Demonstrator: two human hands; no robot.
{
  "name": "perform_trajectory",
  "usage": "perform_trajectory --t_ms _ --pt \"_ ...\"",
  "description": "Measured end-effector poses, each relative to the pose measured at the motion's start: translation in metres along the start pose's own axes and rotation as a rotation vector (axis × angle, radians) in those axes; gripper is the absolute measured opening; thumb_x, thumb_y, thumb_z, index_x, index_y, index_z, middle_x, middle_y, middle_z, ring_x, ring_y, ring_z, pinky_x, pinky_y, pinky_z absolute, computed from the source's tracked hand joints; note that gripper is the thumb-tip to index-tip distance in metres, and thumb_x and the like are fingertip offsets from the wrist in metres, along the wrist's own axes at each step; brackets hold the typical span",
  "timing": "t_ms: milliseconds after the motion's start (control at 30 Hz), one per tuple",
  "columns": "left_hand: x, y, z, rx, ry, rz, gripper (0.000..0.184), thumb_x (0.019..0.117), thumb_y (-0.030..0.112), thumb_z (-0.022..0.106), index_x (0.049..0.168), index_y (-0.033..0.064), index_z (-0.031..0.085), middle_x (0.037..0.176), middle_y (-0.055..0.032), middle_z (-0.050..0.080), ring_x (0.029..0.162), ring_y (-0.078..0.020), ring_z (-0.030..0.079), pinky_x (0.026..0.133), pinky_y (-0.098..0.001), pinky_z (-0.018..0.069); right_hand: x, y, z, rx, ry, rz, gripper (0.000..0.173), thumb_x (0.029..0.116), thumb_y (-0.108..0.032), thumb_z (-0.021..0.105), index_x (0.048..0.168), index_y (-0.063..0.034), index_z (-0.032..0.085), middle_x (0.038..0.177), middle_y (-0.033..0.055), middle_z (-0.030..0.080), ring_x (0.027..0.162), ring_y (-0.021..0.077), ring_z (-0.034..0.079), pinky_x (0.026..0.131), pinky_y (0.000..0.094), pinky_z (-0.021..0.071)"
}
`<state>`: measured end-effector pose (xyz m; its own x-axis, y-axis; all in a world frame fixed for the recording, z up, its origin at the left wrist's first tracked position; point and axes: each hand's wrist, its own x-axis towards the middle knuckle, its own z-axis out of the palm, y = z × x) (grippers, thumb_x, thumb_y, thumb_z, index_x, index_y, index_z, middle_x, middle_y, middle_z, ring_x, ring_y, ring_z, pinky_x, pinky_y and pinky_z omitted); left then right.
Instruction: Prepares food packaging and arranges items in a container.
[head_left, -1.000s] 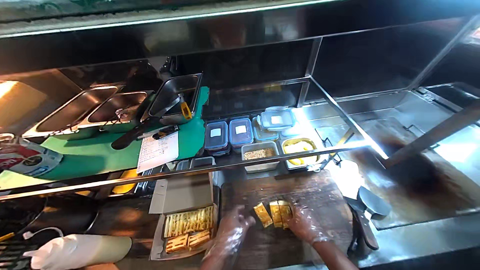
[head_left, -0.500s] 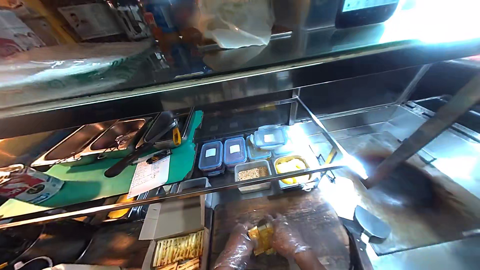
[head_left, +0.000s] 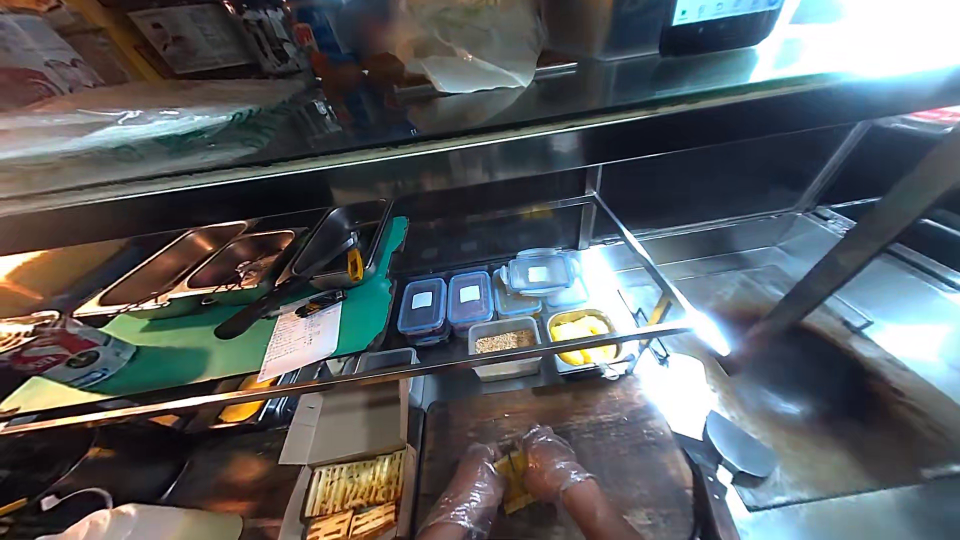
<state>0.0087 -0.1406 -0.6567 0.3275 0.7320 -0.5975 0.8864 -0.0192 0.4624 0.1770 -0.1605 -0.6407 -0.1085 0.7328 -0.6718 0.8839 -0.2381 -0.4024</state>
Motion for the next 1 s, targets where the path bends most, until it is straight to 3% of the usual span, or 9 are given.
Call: perform_trajectory --t_ms 100,233,300,400,500,667,867,933,1000 --pt "0.003 0.000 -0.001 -0.004 -0.002 0.018 0.034 0.0850 0.020 0.072 0.115 0.0071 0.065 0.120 -0.0153 0.064 0.115 -0.0287 0.062 0.100 -0.0460 0.0507 0.004 -0.002 0.002 0.000 -0.007 -0.006 0.069 0.0826 -0.028 0.077 0.145 -0.0068 0.054 0.154 0.0235 0.044 0.142 0.0421 0.043 0.111 0.0637 0.0413" --pt "0.002 0.002 -0.006 0.043 -0.064 0.008 0.037 0.0890 0.022 0.068 0.122 0.0070 0.061 0.124 -0.0158 0.065 0.116 -0.0297 0.063 0.099 -0.0504 0.0517 0.013 0.003 0.003 0.020 -0.031 -0.074 0.061 0.0807 -0.027 0.078 0.136 -0.0098 0.060 0.145 0.0191 0.053 0.136 0.0370 0.051 0.109 0.0603 0.0443" --pt "0.000 0.000 -0.011 -0.055 -0.104 0.074 0.033 0.0918 0.018 0.067 0.121 0.0040 0.061 0.119 -0.0181 0.065 0.109 -0.0306 0.064 0.094 -0.0502 0.0525 0.015 0.007 0.000 0.045 -0.056 -0.125 0.054 0.0821 -0.024 0.078 0.131 -0.0089 0.062 0.137 0.0194 0.060 0.130 0.0366 0.056 0.108 0.0604 0.0451" --pt "-0.014 -0.011 -0.020 -0.280 -0.081 0.143 0.034 0.0875 0.009 0.070 0.119 0.0064 0.059 0.115 -0.0144 0.065 0.103 -0.0264 0.065 0.090 -0.0467 0.0548 0.014 0.008 0.000 0.091 -0.060 -0.201 0.053 0.0819 -0.023 0.078 0.131 -0.0121 0.064 0.129 0.0167 0.065 0.121 0.0343 0.062 0.104 0.0596 0.0481" --pt "-0.040 -0.032 -0.040 -0.423 -0.038 0.198 0.045 0.0838 0.010 0.075 0.126 0.0083 0.061 0.115 -0.0123 0.069 0.104 -0.0240 0.068 0.092 -0.0459 0.0563 -0.008 -0.020 -0.005 0.165 -0.049 -0.240 0.045 0.0871 -0.026 0.076 0.130 -0.0126 0.068 0.120 0.0150 0.071 0.112 0.0313 0.068 0.100 0.0567 0.0523" --pt "-0.089 -0.083 -0.095 -0.345 -0.025 0.283 0.037 0.0862 0.008 0.072 0.123 0.0074 0.067 0.118 -0.0159 0.070 0.108 -0.0305 0.067 0.094 -0.0536 0.0542 -0.035 -0.109 -0.009 0.083 -0.039 -0.342 0.033 0.0926 -0.027 0.071 0.116 -0.0039 0.073 0.112 0.0190 0.072 0.107 0.0323 0.068 0.098 0.0539 0.0528" --pt "-0.119 -0.169 -0.185 -0.212 0.381 0.429 0.031 0.0929 0.025 0.070 0.122 0.0131 0.068 0.120 -0.0090 0.068 0.115 -0.0221 0.064 0.104 -0.0423 0.0512 0.000 -0.232 0.001 -0.045 0.386 -0.521 0.033 0.0916 -0.018 0.066 0.122 -0.0087 0.074 0.125 0.0210 0.067 0.122 0.0358 0.062 0.104 0.0544 0.0510" --pt "-0.105 -0.200 -0.194 -0.154 0.557 0.424 0.031 0.0962 0.026 0.065 0.124 0.0123 0.067 0.124 -0.0103 0.066 0.118 -0.0210 0.063 0.105 -0.0374 0.0506 0.028 -0.263 0.022 -0.058 0.623 -0.542 0.032 0.0889 -0.014 0.066 0.119 -0.0101 0.075 0.124 0.0210 0.068 0.121 0.0379 0.064 0.101 0.0549 0.0530" --pt "-0.088 -0.224 -0.187 -0.108 0.544 0.371 0.035 0.0983 0.024 0.062 0.131 0.0136 0.065 0.136 -0.0108 0.063 0.126 -0.0238 0.060 0.110 -0.0408 0.0483 0.052 -0.272 0.052 -0.056 0.709 -0.553 0.030 0.0894 -0.009 0.067 0.118 -0.0111 0.077 0.126 0.0203 0.068 0.119 0.0381 0.065 0.100 0.0550 0.0544"
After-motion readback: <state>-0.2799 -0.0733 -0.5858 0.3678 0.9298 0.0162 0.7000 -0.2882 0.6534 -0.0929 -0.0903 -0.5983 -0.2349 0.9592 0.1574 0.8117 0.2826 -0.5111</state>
